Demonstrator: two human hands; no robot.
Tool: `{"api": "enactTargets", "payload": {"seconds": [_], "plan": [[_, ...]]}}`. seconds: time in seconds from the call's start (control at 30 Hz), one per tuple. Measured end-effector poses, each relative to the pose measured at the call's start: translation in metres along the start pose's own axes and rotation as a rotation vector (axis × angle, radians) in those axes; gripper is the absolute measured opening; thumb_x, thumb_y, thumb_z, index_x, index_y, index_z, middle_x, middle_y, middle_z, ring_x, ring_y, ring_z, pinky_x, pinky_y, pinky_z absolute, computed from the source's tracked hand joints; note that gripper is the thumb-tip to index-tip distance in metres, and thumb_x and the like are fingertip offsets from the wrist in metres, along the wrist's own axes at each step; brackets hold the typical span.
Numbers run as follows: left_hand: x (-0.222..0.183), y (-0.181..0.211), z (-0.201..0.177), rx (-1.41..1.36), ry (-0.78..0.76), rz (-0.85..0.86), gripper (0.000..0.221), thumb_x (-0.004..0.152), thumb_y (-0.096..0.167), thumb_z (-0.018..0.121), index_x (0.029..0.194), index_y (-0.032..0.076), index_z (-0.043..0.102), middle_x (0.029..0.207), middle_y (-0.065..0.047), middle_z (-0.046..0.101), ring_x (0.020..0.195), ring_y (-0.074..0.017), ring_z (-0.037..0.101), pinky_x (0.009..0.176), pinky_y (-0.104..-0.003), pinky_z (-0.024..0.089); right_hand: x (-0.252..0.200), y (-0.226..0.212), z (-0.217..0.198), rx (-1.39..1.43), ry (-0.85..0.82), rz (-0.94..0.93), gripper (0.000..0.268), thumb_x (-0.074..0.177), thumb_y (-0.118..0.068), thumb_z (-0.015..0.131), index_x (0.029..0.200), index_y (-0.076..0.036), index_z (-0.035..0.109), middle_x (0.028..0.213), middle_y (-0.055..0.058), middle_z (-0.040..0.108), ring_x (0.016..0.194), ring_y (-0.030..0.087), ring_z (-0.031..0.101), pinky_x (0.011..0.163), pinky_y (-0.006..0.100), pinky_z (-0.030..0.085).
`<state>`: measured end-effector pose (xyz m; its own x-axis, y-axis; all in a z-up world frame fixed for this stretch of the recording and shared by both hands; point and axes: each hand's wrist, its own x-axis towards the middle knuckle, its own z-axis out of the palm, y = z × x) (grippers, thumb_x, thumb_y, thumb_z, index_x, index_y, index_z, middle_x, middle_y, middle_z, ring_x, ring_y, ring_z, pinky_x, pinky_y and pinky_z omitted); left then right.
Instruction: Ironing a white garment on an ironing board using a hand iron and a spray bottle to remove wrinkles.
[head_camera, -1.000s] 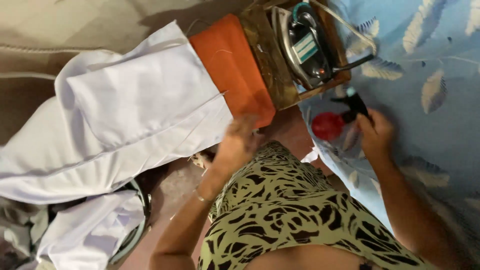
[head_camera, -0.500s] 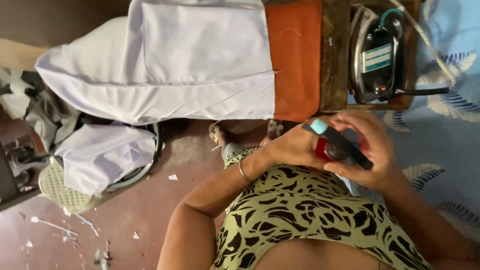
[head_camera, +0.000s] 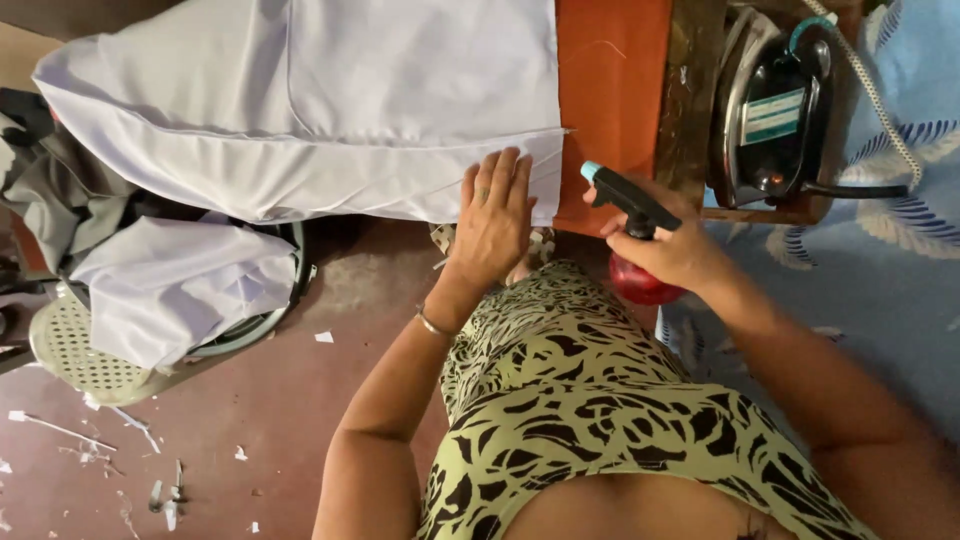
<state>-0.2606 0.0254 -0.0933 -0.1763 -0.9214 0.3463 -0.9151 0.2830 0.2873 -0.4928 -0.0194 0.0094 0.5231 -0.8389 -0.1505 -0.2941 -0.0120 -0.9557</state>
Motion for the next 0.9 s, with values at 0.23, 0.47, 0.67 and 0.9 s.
{"api": "enactTargets", "payload": {"seconds": [0.23, 0.47, 0.67, 0.9], "plan": [[0.003, -0.006, 0.026, 0.065, -0.041, -0.036, 0.050, 0.108, 0.025, 0.045, 0.149, -0.003, 0.046, 0.149, -0.025, 0.046, 0.143, -0.0420, 0.039, 0.120, -0.062, 0.025, 0.017, 0.021, 0.010, -0.206, 0.078, 0.078, 0.048, 0.071, -0.005, 0.082, 0.118, -0.004, 0.073, 0.099, 0.014, 0.071, 0.094, 0.021, 0.063, 0.081, 0.043, 0.049], [0.001, -0.009, 0.035, 0.070, -0.109, -0.089, 0.056, 0.107, 0.033, 0.047, 0.149, -0.004, 0.045, 0.148, -0.026, 0.045, 0.143, -0.0427, 0.036, 0.119, -0.066, 0.021, 0.027, 0.034, 0.018, -0.246, 0.057, 0.108, 0.043, 0.072, -0.006, 0.083, 0.114, -0.008, 0.073, 0.088, 0.010, 0.069, 0.089, 0.021, 0.065, 0.078, 0.039, 0.051], [0.007, -0.005, 0.033, 0.114, -0.117, -0.127, 0.065, 0.105, 0.045, 0.050, 0.149, -0.003, 0.046, 0.150, -0.025, 0.042, 0.145, -0.0414, 0.034, 0.118, -0.068, 0.021, 0.038, 0.036, 0.017, -0.283, 0.026, 0.106, 0.045, 0.073, -0.007, 0.083, 0.116, -0.007, 0.072, 0.091, 0.012, 0.068, 0.093, 0.025, 0.067, 0.080, 0.042, 0.051], [0.010, 0.010, 0.038, 0.110, -0.306, -0.139, 0.074, 0.105, 0.056, 0.048, 0.157, 0.004, 0.037, 0.156, -0.020, 0.034, 0.149, -0.0389, 0.026, 0.120, -0.066, 0.020, 0.044, 0.044, 0.018, -0.292, 0.041, 0.107, 0.046, 0.071, -0.004, 0.080, 0.116, -0.007, 0.071, 0.089, 0.013, 0.065, 0.094, 0.027, 0.067, 0.081, 0.045, 0.051]]}}
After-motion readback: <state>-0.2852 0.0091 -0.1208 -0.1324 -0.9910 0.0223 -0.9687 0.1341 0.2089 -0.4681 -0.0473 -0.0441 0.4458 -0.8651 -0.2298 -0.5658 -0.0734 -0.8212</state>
